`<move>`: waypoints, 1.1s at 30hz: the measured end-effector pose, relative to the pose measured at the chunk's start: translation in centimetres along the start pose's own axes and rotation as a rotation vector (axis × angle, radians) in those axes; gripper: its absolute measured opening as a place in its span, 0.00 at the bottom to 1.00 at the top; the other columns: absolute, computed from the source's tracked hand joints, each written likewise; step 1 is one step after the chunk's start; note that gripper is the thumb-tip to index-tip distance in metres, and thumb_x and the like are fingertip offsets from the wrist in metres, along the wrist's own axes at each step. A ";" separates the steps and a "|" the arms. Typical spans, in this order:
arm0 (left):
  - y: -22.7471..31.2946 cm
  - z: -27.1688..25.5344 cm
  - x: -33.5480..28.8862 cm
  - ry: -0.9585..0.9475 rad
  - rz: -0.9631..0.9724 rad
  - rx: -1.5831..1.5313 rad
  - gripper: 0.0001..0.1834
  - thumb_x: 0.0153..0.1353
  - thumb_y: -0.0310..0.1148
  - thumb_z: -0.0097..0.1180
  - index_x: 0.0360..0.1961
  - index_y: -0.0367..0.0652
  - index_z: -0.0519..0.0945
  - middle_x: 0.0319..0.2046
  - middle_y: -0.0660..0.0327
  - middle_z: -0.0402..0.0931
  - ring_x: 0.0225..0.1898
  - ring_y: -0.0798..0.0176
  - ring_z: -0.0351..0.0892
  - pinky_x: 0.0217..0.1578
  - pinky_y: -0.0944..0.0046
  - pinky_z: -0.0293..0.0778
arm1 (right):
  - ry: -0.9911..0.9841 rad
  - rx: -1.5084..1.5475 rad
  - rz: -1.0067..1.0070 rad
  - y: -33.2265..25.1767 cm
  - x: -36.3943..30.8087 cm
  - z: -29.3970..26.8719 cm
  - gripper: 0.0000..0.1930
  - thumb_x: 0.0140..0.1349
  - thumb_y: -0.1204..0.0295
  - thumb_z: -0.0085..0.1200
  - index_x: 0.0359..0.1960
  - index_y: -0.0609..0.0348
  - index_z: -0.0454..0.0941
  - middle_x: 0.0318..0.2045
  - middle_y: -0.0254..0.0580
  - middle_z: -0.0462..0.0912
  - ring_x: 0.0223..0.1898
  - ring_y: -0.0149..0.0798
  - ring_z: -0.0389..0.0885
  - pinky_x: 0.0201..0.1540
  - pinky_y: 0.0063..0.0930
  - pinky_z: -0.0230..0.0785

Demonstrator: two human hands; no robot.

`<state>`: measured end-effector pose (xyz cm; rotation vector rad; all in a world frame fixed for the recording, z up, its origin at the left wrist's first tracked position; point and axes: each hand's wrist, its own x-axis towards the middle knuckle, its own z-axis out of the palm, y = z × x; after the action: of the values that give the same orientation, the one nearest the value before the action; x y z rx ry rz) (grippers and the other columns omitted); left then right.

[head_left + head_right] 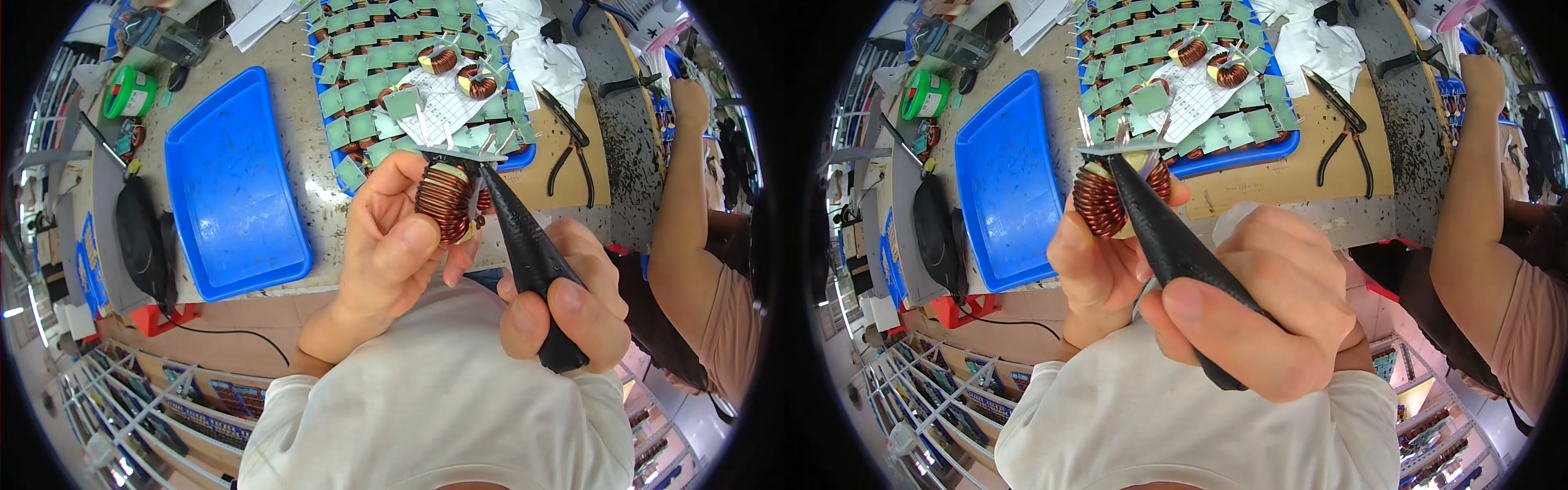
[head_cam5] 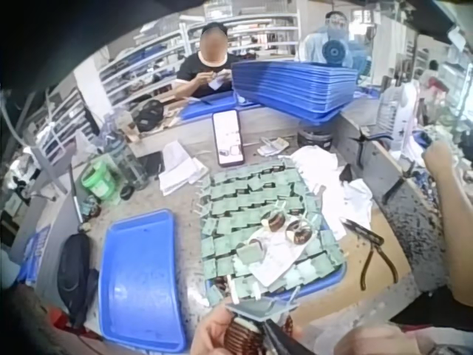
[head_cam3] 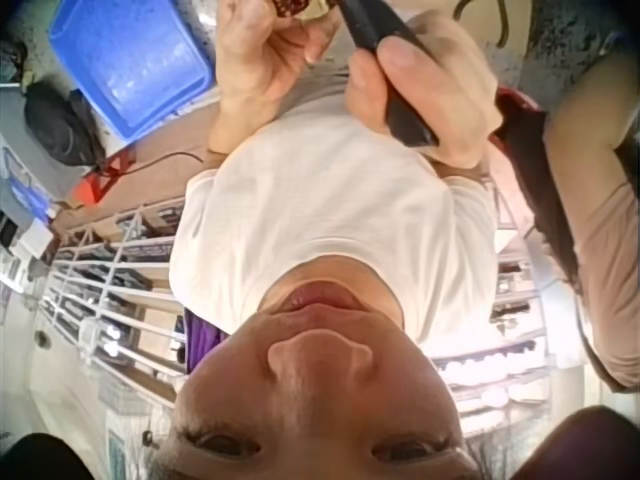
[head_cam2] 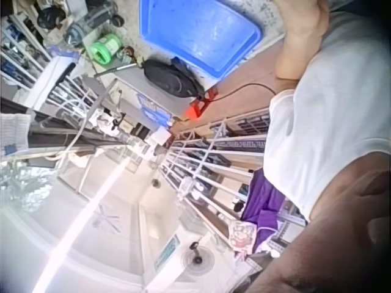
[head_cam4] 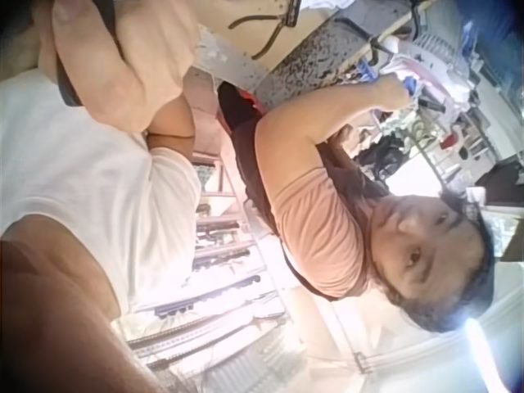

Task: Assembling electronic transformer components by gluing cores to PCB boards and adjusting wires.

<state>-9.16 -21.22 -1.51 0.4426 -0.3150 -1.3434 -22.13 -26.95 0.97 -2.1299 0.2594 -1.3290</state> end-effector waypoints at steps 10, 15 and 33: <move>0.0 -0.1 0.1 0.017 -0.018 0.039 0.21 0.48 0.35 0.57 0.39 0.38 0.62 0.31 0.54 0.73 0.20 0.65 0.70 0.16 0.72 0.66 | -0.009 -0.002 -0.023 0.2 -0.1 0.0 0.18 0.51 0.77 0.51 0.43 0.56 0.60 0.18 0.42 0.72 0.13 0.33 0.65 0.15 0.25 0.57; 0.0 -0.1 0.3 -0.011 0.010 0.076 0.20 0.48 0.34 0.56 0.39 0.38 0.62 0.31 0.54 0.72 0.20 0.65 0.70 0.16 0.71 0.66 | 0.011 -0.004 -0.017 0.2 0.0 0.1 0.19 0.50 0.78 0.51 0.43 0.56 0.60 0.18 0.41 0.72 0.13 0.33 0.65 0.15 0.25 0.57; -0.1 0.3 -0.1 0.021 0.010 0.099 0.29 0.48 0.45 0.55 0.43 0.32 0.64 0.39 0.49 0.70 0.18 0.65 0.69 0.16 0.72 0.65 | 0.011 -0.007 -0.072 0.3 0.3 0.0 0.18 0.50 0.78 0.50 0.43 0.58 0.60 0.16 0.39 0.71 0.11 0.30 0.62 0.11 0.21 0.53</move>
<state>-9.42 -21.16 -1.35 0.5374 -0.3672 -1.3166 -21.99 -27.31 1.00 -2.1566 0.1941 -1.3829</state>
